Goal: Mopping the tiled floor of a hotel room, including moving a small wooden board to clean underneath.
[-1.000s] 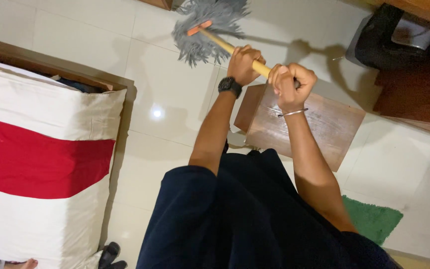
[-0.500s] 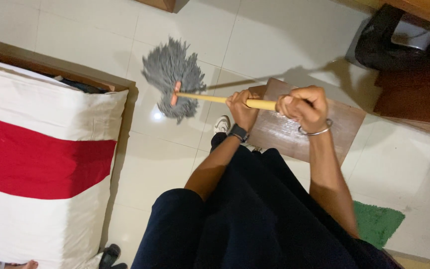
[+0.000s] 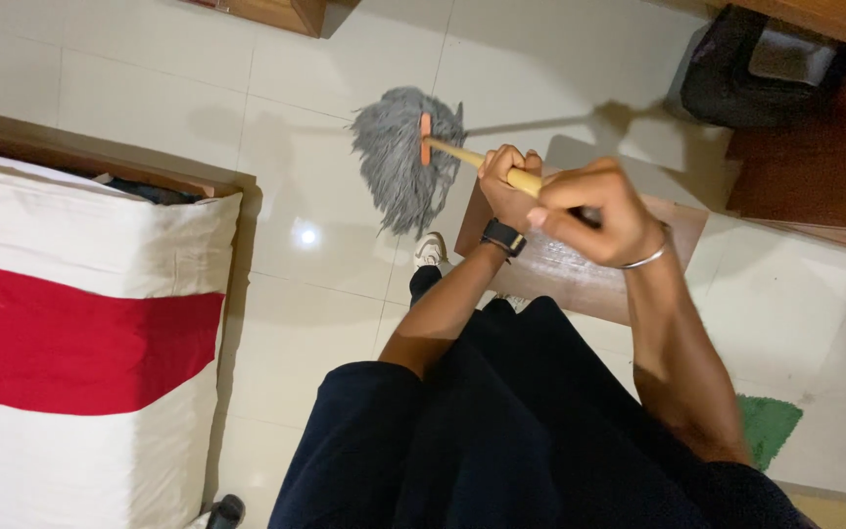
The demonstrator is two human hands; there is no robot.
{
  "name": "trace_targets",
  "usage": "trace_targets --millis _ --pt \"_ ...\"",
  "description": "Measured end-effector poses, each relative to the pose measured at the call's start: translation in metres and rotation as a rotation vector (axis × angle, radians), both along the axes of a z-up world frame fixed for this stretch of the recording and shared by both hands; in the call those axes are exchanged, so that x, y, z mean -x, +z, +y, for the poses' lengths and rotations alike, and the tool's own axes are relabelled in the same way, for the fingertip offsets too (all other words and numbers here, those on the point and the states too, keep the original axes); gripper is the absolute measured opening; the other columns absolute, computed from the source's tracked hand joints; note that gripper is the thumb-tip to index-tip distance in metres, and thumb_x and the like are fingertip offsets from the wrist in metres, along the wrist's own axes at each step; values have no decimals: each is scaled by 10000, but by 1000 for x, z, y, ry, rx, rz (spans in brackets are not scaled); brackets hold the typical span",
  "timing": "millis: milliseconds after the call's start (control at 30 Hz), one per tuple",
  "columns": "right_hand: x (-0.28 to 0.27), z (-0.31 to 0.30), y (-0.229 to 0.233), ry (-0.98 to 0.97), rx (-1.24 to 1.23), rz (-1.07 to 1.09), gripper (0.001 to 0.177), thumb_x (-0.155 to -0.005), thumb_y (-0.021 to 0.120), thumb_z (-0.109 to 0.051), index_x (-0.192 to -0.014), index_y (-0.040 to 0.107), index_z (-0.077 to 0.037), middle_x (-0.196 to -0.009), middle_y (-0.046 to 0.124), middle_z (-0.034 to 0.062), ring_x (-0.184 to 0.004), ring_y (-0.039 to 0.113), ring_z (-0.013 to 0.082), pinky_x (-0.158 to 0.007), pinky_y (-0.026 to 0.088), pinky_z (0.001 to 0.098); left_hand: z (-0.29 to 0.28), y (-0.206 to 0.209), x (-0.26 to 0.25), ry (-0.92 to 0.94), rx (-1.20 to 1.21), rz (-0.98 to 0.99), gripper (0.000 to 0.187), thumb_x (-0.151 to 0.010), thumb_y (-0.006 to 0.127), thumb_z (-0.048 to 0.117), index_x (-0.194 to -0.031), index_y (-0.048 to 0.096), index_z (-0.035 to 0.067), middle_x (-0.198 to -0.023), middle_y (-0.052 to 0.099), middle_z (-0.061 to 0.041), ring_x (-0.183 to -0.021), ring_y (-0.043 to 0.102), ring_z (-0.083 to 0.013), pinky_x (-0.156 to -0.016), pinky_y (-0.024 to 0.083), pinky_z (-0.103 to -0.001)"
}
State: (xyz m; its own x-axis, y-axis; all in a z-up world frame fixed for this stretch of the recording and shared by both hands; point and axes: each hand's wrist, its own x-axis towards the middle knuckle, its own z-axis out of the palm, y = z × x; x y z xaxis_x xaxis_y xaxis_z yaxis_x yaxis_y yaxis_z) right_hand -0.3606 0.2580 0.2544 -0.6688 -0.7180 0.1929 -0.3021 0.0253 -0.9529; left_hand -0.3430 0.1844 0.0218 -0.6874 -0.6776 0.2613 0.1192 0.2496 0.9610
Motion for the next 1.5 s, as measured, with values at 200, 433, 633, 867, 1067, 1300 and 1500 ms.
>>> trace_targets --millis 200,433,633,867,1067,1300,1500 --pt "8 -20 -9 -18 -11 90 436 -974 656 -69 -569 498 -96 -479 443 63 -427 427 265 -512 394 340 -8 -58 30 -383 -555 274 510 -671 805 76 -667 308 192 -728 285 64 -723 273 -84 -696 363 -249" --pt "17 -24 -43 -147 -77 209 389 -955 677 -35 -618 484 -58 -535 498 156 -510 522 391 -538 436 432 -51 -43 77 -767 -33 147 384 -784 750 -40 -636 442 136 -638 457 -65 -623 408 -262 -692 378 -348" --pt "3 0 -105 -321 -94 300 401 -922 681 -49 -587 473 -120 -498 489 88 -477 534 300 -554 471 390 -24 -99 95 -985 107 134 380 -818 796 42 -643 465 107 -796 661 -99 -835 649 -343 -1033 426 -447" --pt "-22 87 -143 -641 -156 306 425 -936 641 -85 -570 437 -151 -501 442 54 -499 522 301 -543 456 366 80 -152 102 -1312 167 78 372 -849 831 186 -708 490 134 -993 710 -65 -1049 675 -313 -1161 311 -511" --pt "-60 121 -131 -955 -200 254 479 -953 649 -28 -540 431 -135 -472 421 67 -462 498 321 -506 440 365 154 -185 73 -1473 140 116 376 -892 827 357 -737 548 158 -1029 721 -54 -1050 670 -303 -1160 309 -511" --pt "-87 123 -115 -1149 -258 242 505 -959 623 15 -525 407 -128 -439 386 58 -416 457 302 -473 414 327 185 -127 23 -1522 6 1 242 -828 839 161 -889 607 129 -1223 688 -145 -1275 557 -451 -1143 362 -588" --pt "-93 145 -135 -1429 -312 295 432 -994 629 18 -614 450 -85 -488 404 126 -466 384 191 -490 368 317 225 -112 -6 -1258 -263 -30 258 -843 800 133 -878 551 192 -950 586 -23 -912 629 -249 -960 461 -341"
